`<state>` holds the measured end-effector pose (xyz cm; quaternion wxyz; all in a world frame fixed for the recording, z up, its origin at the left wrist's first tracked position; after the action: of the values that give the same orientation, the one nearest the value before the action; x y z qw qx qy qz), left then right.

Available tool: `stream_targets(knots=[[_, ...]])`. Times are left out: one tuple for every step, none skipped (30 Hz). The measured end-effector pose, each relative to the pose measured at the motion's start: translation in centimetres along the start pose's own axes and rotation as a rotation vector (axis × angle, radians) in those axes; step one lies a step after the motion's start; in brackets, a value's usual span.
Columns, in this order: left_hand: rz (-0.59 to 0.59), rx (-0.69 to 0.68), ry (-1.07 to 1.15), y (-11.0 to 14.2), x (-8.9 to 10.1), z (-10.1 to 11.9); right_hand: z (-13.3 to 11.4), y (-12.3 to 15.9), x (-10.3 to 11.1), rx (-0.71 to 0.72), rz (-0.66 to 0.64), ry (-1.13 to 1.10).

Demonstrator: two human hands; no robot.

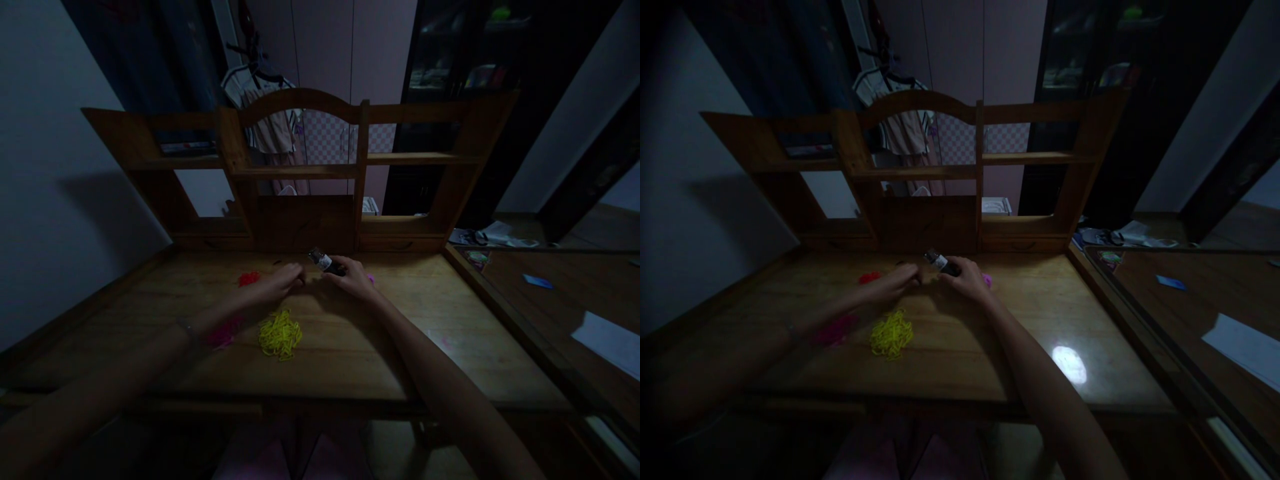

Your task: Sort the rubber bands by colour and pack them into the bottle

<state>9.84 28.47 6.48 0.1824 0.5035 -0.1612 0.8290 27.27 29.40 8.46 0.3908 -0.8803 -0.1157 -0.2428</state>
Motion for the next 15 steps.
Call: stream_targets(knots=[[0.069,0.075,-0.014,-0.4,1.7,-1.6,0.1,0.0,0.0,-0.002,0.0,0.0],[0.197,0.256,-0.048,-0.6,3.8,-4.2,0.1,0.0,0.0,-0.004,-0.001,0.003],[0.258,0.352,-0.069,-0.8,5.3,-6.1,0.1,0.0,0.0,-0.004,-0.007,0.007],[0.29,0.422,-0.083,-0.9,6.2,-7.7,0.2,0.0,0.0,-0.004,-0.014,0.011],[0.3,0.477,-0.094,-1.0,6.8,-9.1,0.2,0.0,-0.1,-0.004,-0.02,0.017],[0.284,0.502,-0.1,-1.3,6.8,-10.1,0.2,0.0,-0.1,-0.004,-0.023,0.022],[0.263,0.523,-0.105,-1.6,6.6,-11.0,0.2,0.0,-0.1,-0.003,-0.026,0.025],[0.239,0.538,-0.111,-1.9,6.2,-11.6,0.3,0.0,-0.1,-0.002,-0.027,0.028],[0.214,0.548,-0.119,-2.2,5.7,-12.1,0.3,0.0,-0.1,-0.003,-0.027,0.03],[0.192,0.555,-0.128,-2.5,5.1,-12.3,0.3,0.0,-0.1,-0.006,-0.026,0.032],[0.172,0.559,-0.139,-2.8,4.6,-12.5,0.3,0.0,-0.1,-0.009,-0.026,0.033],[0.154,0.56,-0.151,-3.1,4.1,-12.5,0.3,0.0,-0.1,-0.011,-0.025,0.032],[0.139,0.56,-0.161,-3.3,3.8,-12.4,0.3,0.0,-0.1,-0.011,-0.024,0.029],[0.13,0.558,-0.17,-3.5,3.6,-12.3,0.3,0.0,-0.1,-0.01,-0.023,0.025],[0.126,0.552,-0.176,-3.6,3.5,-12.1,0.2,0.0,-0.1,-0.008,-0.026,0.02]])
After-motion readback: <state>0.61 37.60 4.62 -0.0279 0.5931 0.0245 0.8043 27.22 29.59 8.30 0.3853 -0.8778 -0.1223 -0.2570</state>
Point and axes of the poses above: each hand's wrist, its own y-axis away from the middle knuckle, its own x-axis out of the back of the hand, z = x × y, the point moved 9 cm from there along -y, towards the middle knuckle, and after that the axes turned 11 degrees about x, right-handed, at the moved point
